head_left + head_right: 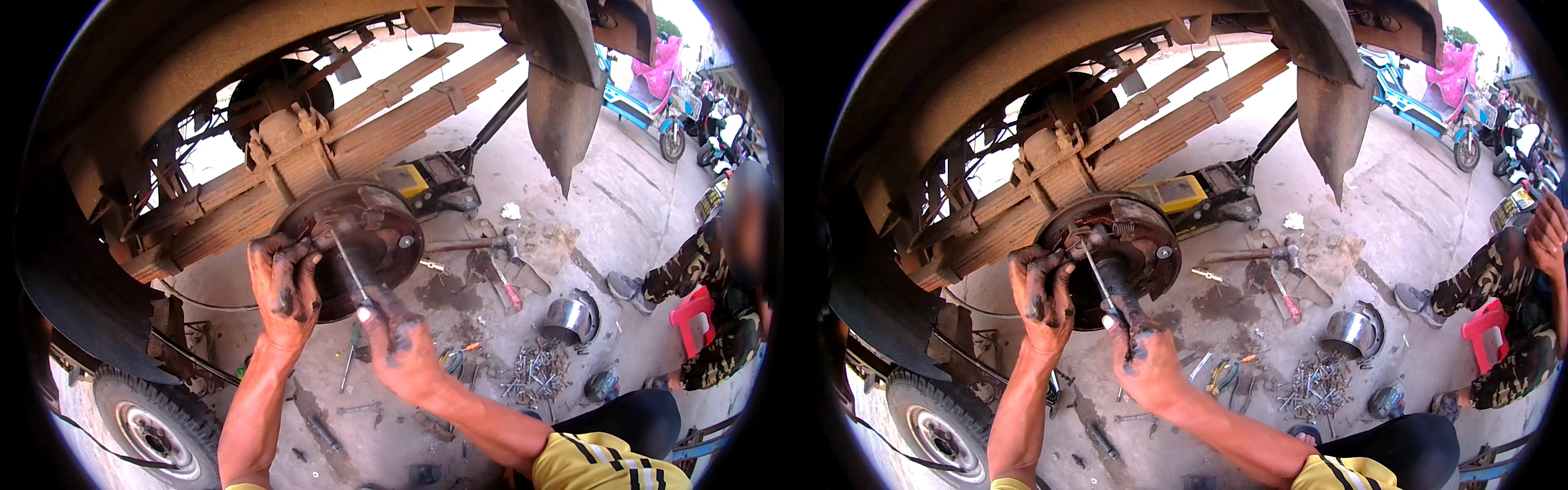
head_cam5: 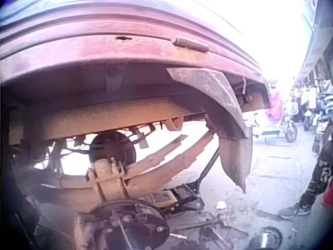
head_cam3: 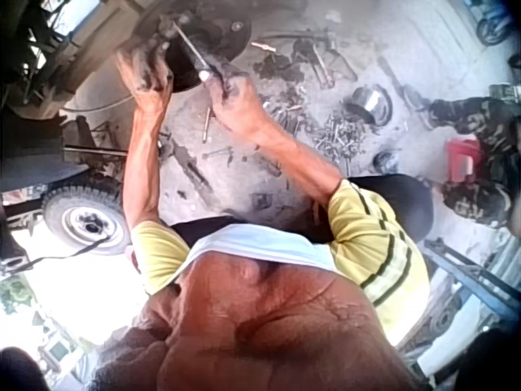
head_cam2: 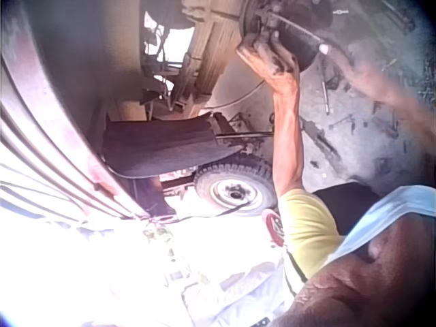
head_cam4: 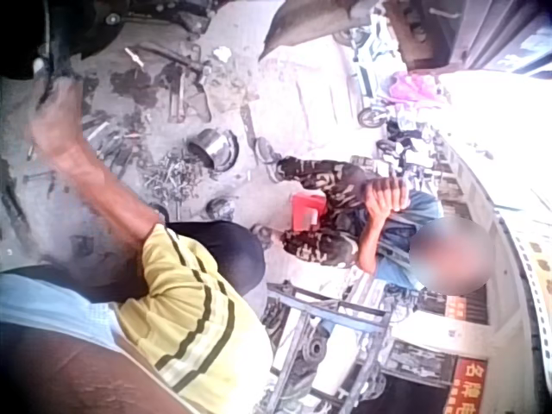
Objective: The person installs a brake shoe and spring onto a vehicle's rear axle assembly using pliers and a screwdriver.
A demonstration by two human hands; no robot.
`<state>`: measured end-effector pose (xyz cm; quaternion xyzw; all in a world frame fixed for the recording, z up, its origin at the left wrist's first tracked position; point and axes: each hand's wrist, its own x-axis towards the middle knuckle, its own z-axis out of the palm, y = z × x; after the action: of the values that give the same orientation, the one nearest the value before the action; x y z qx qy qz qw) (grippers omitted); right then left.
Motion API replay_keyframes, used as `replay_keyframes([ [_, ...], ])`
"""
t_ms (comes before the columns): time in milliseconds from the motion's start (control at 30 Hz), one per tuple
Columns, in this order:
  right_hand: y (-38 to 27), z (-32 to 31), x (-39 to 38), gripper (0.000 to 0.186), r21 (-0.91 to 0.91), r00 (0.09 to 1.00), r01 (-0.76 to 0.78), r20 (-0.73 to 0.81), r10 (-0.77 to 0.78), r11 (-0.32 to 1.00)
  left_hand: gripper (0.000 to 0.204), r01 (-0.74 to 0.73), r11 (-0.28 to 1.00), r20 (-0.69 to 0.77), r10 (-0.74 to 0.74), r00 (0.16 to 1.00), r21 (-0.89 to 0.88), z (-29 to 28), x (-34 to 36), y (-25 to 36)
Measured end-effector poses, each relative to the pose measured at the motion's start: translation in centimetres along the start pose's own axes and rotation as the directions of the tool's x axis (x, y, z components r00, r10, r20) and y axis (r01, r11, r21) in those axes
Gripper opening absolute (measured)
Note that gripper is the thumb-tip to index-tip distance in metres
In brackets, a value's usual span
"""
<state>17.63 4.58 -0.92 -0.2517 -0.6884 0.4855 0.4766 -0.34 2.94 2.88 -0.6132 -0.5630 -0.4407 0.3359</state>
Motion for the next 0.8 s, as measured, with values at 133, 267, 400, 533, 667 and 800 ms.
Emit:
replay_keyframes([
  [133, -0.4, -1.6, 1.2, 0.019, 0.034, 0.998, -0.008, 0.062, 0.006, 0.999, 0.028, 0.008, 1.000, 0.001, -0.008, 1.000, 0.014, -0.2, -0.1, -0.1],
  [267, 0.3, -2.1, 1.2, 0.018, 0.337, 0.958, -0.261, 0.203, 0.201, 0.904, 0.027, 0.014, 1.000, 0.012, -0.014, 1.000, 0.023, -0.3, 0.1, 0.1],
  [400, -1.1, -3.3, 1.9, 0.019, 0.482, 0.859, -0.497, 0.392, 0.329, 0.722, 0.026, 0.020, 0.999, 0.024, -0.021, 0.999, 0.043, -0.2, 0.2, 0.2],
  [533, -3.5, -4.6, 2.8, 0.018, 0.459, 0.800, -0.583, 0.465, 0.378, 0.670, 0.025, 0.031, 0.997, 0.035, -0.033, 0.999, 0.073, -0.4, 0.3, 0.4],
  [667, -5.6, -6.3, 4.2, 0.016, 0.486, 0.701, -0.703, 0.596, 0.391, 0.519, 0.023, 0.024, 0.998, 0.019, -0.025, 1.000, 0.061, -0.2, 0.6, 0.6],
  [800, -9.0, -7.3, 6.6, 0.011, 0.316, 0.585, -0.801, 0.592, 0.555, 0.507, 0.023, 0.035, 0.998, 0.017, -0.036, 0.999, 0.043, -0.1, 0.4, 0.3],
])
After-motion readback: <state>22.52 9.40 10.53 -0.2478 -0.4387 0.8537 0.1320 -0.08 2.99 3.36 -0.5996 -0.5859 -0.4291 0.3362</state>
